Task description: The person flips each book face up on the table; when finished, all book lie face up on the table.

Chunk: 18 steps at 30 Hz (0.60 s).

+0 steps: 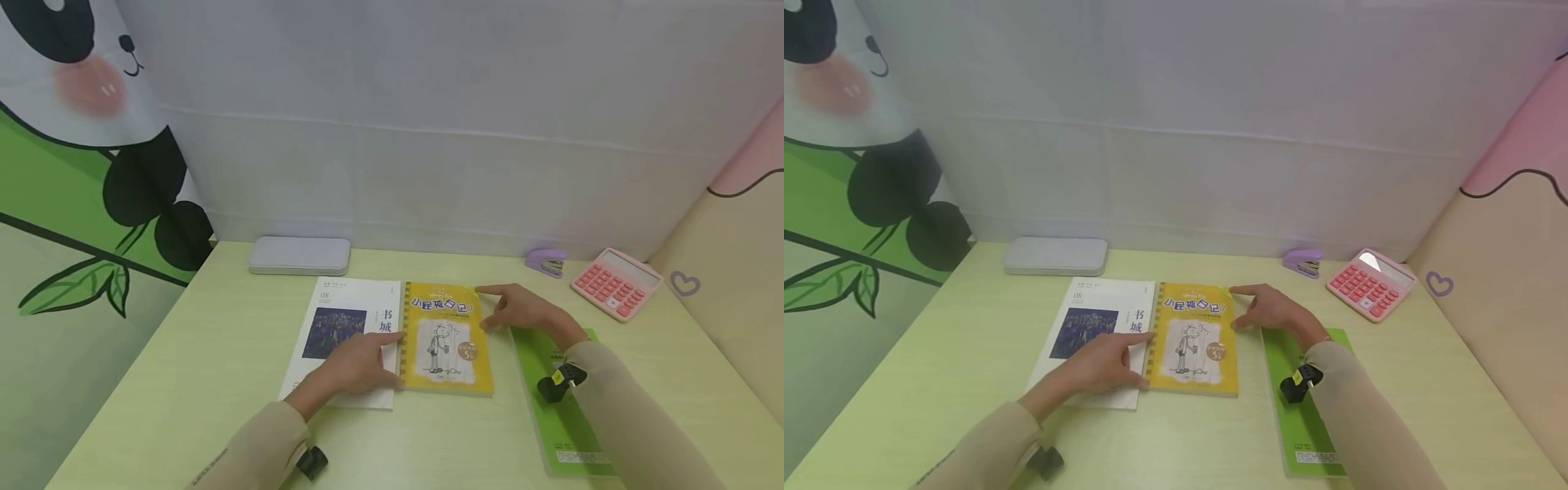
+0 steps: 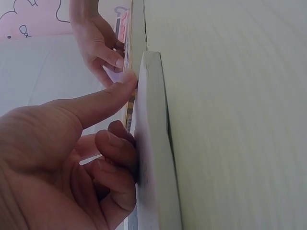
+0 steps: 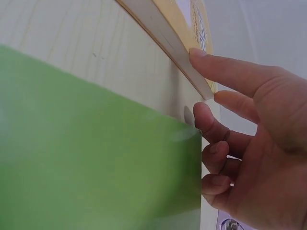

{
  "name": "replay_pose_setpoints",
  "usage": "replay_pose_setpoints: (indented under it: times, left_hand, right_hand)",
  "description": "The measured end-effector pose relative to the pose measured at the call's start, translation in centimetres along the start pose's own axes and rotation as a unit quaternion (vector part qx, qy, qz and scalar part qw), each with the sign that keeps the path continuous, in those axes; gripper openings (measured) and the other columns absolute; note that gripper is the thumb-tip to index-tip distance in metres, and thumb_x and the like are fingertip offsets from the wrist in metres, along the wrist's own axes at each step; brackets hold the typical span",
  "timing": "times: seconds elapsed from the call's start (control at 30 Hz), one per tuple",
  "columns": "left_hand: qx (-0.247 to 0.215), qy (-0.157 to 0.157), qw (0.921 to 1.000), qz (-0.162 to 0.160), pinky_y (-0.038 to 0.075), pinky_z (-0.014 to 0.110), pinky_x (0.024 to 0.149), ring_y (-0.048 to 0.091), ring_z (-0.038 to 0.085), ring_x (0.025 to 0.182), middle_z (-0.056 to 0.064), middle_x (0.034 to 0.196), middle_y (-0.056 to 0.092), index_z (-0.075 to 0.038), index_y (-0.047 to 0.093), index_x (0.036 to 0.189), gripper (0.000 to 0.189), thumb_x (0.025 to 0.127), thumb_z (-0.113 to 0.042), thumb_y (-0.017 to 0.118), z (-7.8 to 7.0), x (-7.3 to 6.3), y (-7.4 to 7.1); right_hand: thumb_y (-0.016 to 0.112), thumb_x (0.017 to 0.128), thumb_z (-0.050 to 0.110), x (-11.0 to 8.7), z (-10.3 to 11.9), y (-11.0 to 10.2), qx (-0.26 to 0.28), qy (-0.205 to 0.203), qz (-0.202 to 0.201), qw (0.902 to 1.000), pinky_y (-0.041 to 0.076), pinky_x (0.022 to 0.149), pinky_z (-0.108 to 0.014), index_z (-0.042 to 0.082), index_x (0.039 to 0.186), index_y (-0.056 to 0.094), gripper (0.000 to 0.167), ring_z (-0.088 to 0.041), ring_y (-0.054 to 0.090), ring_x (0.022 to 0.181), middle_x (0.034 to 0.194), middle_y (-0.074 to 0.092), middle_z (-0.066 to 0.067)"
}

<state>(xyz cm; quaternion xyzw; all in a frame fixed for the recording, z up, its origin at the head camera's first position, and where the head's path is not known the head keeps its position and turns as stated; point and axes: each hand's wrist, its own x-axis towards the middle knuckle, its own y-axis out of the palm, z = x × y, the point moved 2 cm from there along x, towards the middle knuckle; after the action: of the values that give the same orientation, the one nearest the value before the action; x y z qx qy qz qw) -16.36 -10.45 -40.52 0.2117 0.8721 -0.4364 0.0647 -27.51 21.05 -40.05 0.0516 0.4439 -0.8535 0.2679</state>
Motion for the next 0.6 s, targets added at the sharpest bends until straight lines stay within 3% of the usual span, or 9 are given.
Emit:
replay_pose_setpoints:
  times: [0.6]
  left_hand:
    - [-0.001,-0.005,1.0,0.001,0.043,0.032,0.063,0.053,0.018,0.071,0.003,0.079,0.059,-0.022,0.054,0.156,0.091,0.075,-0.029,0.096,-0.72,0.24,0.18]
  right_hand:
    - [0.084,0.091,0.026,-0.26,-0.54,-0.38,0.004,0.002,0.003,1.0,0.047,0.071,-0.032,0.006,0.162,0.041,0.085,-0.02,0.057,0.08,0.095,0.071,-0.012]
